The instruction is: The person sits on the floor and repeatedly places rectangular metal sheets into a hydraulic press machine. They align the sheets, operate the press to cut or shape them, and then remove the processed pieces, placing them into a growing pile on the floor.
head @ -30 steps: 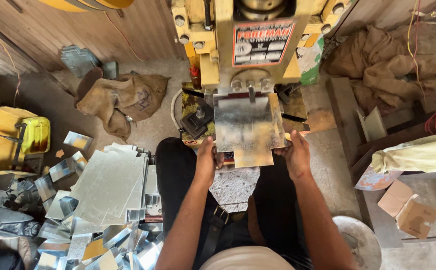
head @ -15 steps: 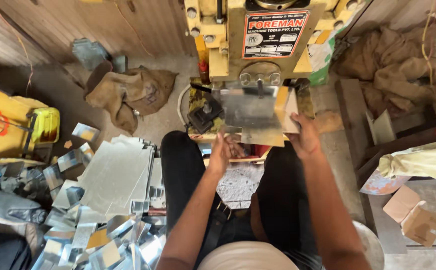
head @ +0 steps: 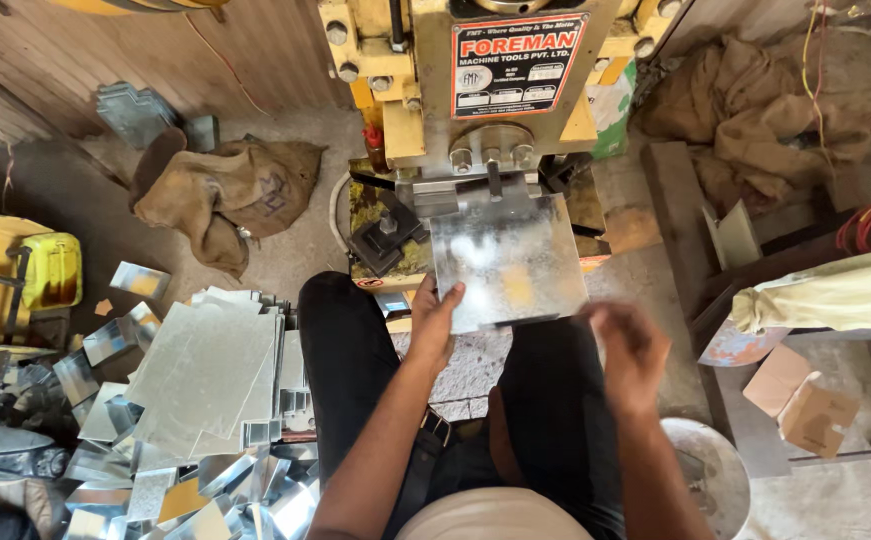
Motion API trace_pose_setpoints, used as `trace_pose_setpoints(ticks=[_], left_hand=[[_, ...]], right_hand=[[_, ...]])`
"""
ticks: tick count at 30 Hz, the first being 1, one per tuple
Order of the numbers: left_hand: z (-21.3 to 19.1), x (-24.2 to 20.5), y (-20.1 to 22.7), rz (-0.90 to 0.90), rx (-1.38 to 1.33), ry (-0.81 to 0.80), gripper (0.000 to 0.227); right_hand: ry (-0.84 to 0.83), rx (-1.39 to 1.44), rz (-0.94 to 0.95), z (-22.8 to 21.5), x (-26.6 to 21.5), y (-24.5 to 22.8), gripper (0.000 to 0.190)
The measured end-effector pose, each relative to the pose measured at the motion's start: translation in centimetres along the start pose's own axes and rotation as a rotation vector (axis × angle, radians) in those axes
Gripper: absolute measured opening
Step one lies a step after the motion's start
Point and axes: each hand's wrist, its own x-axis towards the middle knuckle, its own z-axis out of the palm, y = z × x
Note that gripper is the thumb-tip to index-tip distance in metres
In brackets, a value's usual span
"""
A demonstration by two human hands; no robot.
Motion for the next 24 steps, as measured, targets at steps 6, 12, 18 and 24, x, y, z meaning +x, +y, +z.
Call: trace_pose_setpoints(ticks=[6,12,18,24], left_hand=[[0.0,-2.7,2.7,-0.128,-0.139,0.058,0.029],[-1.4,-4.1,4.6,0.023,0.214,-0.042,0.035],[-1.5,-1.8,4.9,-0.074,-0.033,-0.005,0.038],[-2.6,-1.4,3.2,-0.082,-0.200,0.007,0.041]], right_hand=[[-0.101,0.177,0.422,1.2,4.6,5.8,0.061],[-0.022,0.284,0.491,3.5,5.0,5.6,0.058],[0.065,0.365,0.453,4.8,7.0,6.7,0.047],[0.093,0.521,0.498,4.1,7.1,6.2,0.039]])
